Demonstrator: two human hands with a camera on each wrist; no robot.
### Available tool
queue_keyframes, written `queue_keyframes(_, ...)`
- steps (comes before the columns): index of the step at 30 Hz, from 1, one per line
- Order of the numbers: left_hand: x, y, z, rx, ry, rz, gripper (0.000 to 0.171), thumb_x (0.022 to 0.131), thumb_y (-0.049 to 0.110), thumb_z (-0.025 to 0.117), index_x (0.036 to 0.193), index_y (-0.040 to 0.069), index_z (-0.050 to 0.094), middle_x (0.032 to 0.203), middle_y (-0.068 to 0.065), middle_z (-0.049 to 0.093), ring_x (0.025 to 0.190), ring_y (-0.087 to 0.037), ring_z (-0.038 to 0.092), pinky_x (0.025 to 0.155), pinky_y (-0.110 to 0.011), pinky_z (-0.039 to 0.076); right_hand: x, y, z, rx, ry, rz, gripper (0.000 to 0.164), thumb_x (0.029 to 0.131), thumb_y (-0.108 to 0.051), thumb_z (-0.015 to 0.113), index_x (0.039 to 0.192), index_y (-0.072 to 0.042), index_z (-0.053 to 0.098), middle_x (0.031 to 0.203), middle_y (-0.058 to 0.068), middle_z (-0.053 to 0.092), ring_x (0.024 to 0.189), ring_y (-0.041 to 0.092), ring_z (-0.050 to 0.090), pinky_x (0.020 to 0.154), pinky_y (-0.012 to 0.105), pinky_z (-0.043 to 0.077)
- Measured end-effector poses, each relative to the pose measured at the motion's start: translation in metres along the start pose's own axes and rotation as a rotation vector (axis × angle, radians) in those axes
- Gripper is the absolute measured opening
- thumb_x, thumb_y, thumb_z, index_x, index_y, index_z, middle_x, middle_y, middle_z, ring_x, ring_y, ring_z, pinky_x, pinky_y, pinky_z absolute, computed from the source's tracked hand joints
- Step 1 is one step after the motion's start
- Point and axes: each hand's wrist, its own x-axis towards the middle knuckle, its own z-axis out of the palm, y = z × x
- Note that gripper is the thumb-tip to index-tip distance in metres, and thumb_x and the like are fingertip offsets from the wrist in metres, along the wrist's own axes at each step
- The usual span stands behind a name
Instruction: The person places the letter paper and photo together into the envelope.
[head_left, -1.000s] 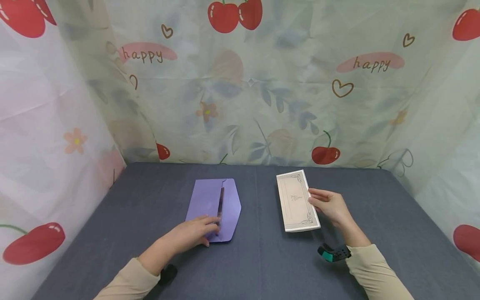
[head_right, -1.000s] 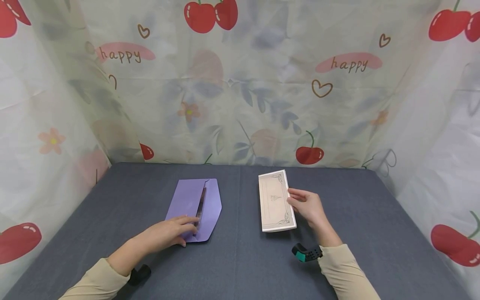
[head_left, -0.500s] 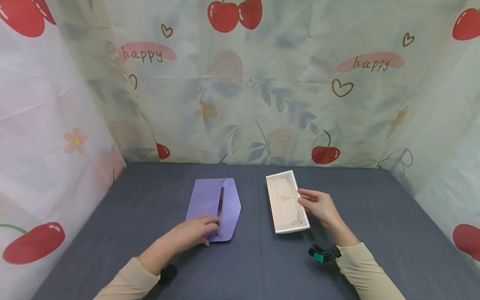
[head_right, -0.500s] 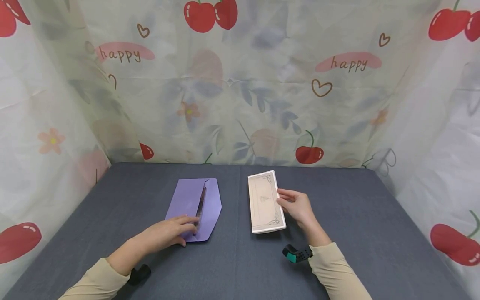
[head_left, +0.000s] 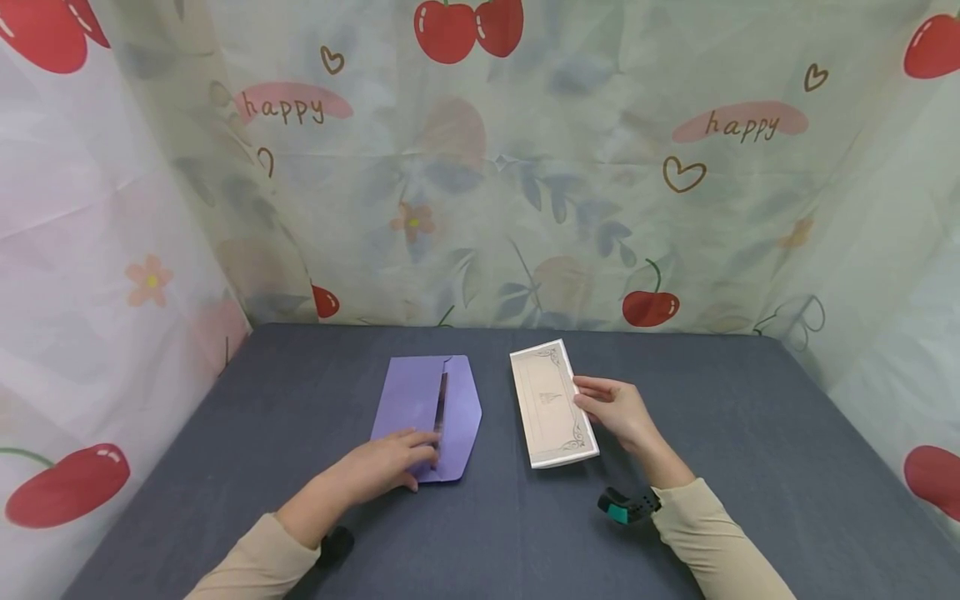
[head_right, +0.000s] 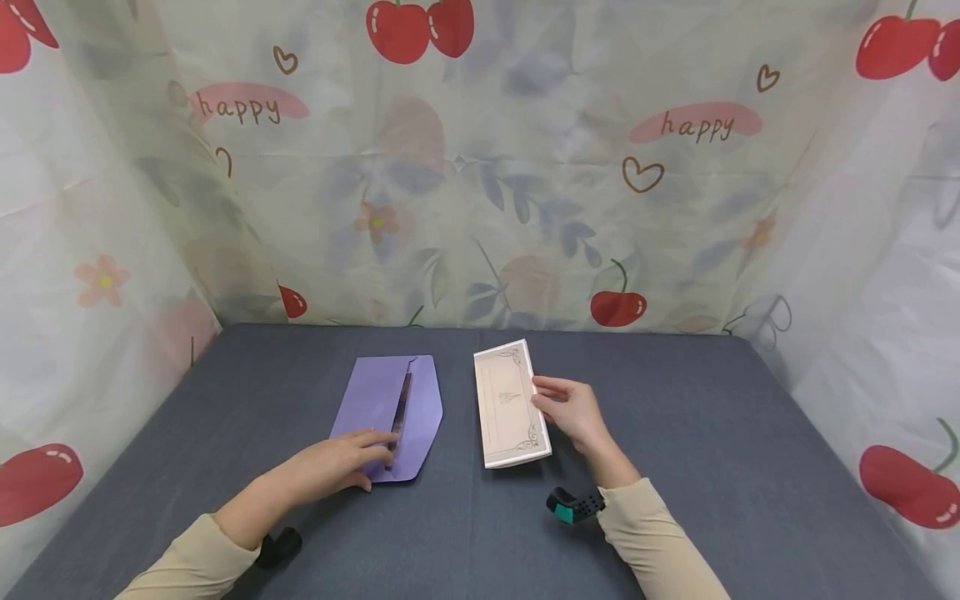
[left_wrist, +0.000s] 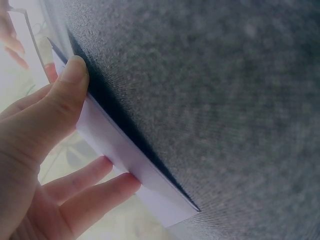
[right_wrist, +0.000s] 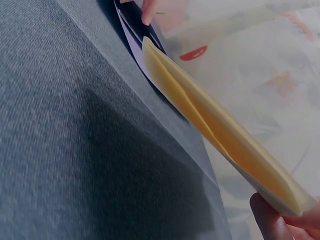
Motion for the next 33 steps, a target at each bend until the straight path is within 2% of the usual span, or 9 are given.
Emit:
queue_keyframes(3, 0.0, 0.0, 0.0, 0.001, 0.002, 0.003, 0.03, 0.077, 0.016, 0.072, 0.104, 0.015, 0.061, 0.131, -0.01, 0.056, 0.117, -0.028, 0.056, 0.093, -0.039, 0.048, -0.009, -0.016, 0.004, -0.003, -0.007, 0.008, 0.044, 0.086, -0.015, 0.064, 0.126, -0.001, 0.056, 0.117, 0.023, 0.062, 0.093, 0.014, 0.065, 0.074, 0.027, 0.056)
queue_keyframes(6, 0.0, -0.001, 0.0, 0.004, 0.009, 0.007, 0.029, 0.077, 0.015, 0.073, 0.104, 0.015, 0.061, 0.13, -0.01, 0.056, 0.117, -0.028, 0.056, 0.092, -0.039, 0.049, -0.011, -0.023, 0.008, -0.002, -0.007, 0.03, 0.041, 0.087, -0.011, 0.062, 0.126, -0.002, 0.057, 0.117, 0.021, 0.062, 0.092, 0.012, 0.064, 0.073, 0.026, 0.056)
queue_keyframes(8, 0.0, -0.001, 0.0, 0.006, 0.015, 0.01, 0.029, 0.076, 0.015, 0.073, 0.103, 0.015, 0.061, 0.13, -0.01, 0.056, 0.117, -0.029, 0.056, 0.092, -0.039, 0.049, -0.011, -0.026, 0.01, 0.005, -0.018, 0.025, 0.04, 0.087, -0.009, 0.061, 0.126, -0.001, 0.056, 0.118, 0.023, 0.062, 0.094, 0.015, 0.065, 0.074, 0.028, 0.056)
queue_keyframes(12, 0.0, 0.0, 0.0, 0.007, 0.027, 0.015, 0.029, 0.076, 0.015, 0.073, 0.102, 0.015, 0.061, 0.129, -0.011, 0.057, 0.116, -0.03, 0.056, 0.092, -0.04, 0.049, -0.011, -0.03, 0.016, 0.017, -0.027, 0.019, 0.039, 0.087, -0.006, 0.061, 0.125, 0.0, 0.057, 0.118, 0.024, 0.061, 0.095, 0.019, 0.065, 0.076, 0.031, 0.056)
queue_keyframes(22, -0.001, 0.001, -0.001, 0.012, 0.024, 0.012, 0.029, 0.076, 0.014, 0.073, 0.102, 0.015, 0.061, 0.129, -0.012, 0.056, 0.116, -0.031, 0.056, 0.092, -0.042, 0.048, -0.012, -0.034, 0.033, 0.06, -0.045, 0.015, 0.039, 0.085, -0.004, 0.062, 0.123, -0.001, 0.059, 0.116, 0.023, 0.063, 0.093, 0.016, 0.065, 0.075, 0.029, 0.056)
queue_keyframes(33, 0.001, 0.003, -0.003, 0.0, -0.01, -0.023, 0.029, 0.077, 0.014, 0.072, 0.103, 0.015, 0.061, 0.131, -0.011, 0.056, 0.118, -0.031, 0.055, 0.095, -0.043, 0.047, -0.012, -0.036, 0.052, 0.11, -0.06, 0.002, 0.037, 0.084, -0.001, 0.063, 0.12, 0.0, 0.061, 0.112, 0.023, 0.064, 0.092, 0.017, 0.066, 0.075, 0.031, 0.056)
